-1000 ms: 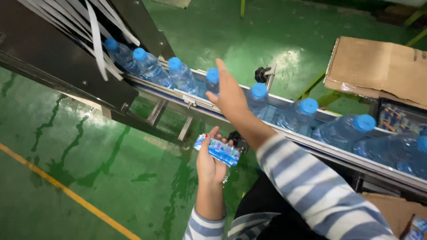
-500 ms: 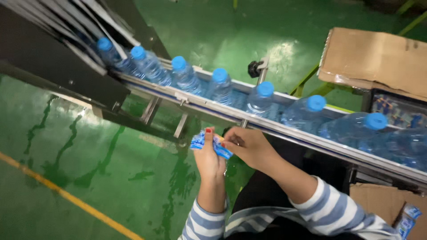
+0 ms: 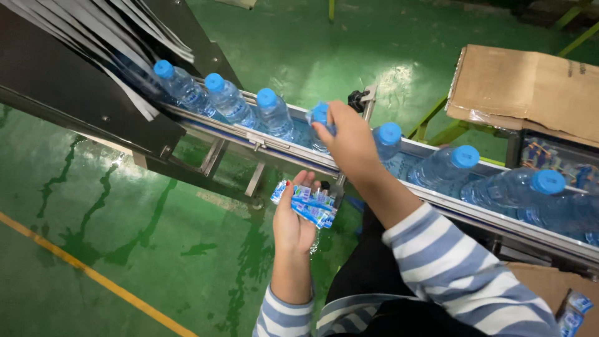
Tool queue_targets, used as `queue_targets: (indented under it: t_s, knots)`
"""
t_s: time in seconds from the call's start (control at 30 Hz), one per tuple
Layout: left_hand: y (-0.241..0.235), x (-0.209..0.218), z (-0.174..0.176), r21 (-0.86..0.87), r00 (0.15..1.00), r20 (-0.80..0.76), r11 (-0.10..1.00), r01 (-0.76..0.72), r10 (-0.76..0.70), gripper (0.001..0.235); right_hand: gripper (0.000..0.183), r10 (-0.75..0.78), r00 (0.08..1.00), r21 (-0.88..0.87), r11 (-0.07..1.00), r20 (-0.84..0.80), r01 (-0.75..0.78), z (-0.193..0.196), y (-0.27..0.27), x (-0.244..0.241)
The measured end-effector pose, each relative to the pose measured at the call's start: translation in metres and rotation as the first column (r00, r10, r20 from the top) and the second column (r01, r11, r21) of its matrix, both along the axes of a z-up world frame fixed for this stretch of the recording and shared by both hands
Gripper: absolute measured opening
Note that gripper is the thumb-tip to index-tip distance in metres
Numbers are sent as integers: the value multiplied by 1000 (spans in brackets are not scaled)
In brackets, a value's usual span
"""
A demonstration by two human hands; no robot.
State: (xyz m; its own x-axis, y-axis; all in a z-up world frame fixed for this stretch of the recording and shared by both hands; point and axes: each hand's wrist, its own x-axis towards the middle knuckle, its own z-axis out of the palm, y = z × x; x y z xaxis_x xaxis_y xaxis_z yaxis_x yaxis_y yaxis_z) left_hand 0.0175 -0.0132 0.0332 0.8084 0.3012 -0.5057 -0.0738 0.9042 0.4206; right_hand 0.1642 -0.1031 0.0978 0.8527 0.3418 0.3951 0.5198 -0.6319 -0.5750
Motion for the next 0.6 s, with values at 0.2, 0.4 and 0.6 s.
queue_targets:
  t_s: [0.2, 0.4, 0.6]
  knots:
    - [6, -4, -14, -33, 1000, 1, 999, 8, -8, 44, 82, -32, 980, -62, 998, -197, 20, -11, 43, 5]
    - [15, -17, -36, 10, 999, -28, 1000, -30, 30, 45, 97, 59, 998, 162, 985, 28, -63, -21, 75, -5]
    - [28, -30, -55, 34, 994, -70, 996, -81, 83, 50, 110, 97, 995, 179, 980, -29, -90, -51, 105, 7]
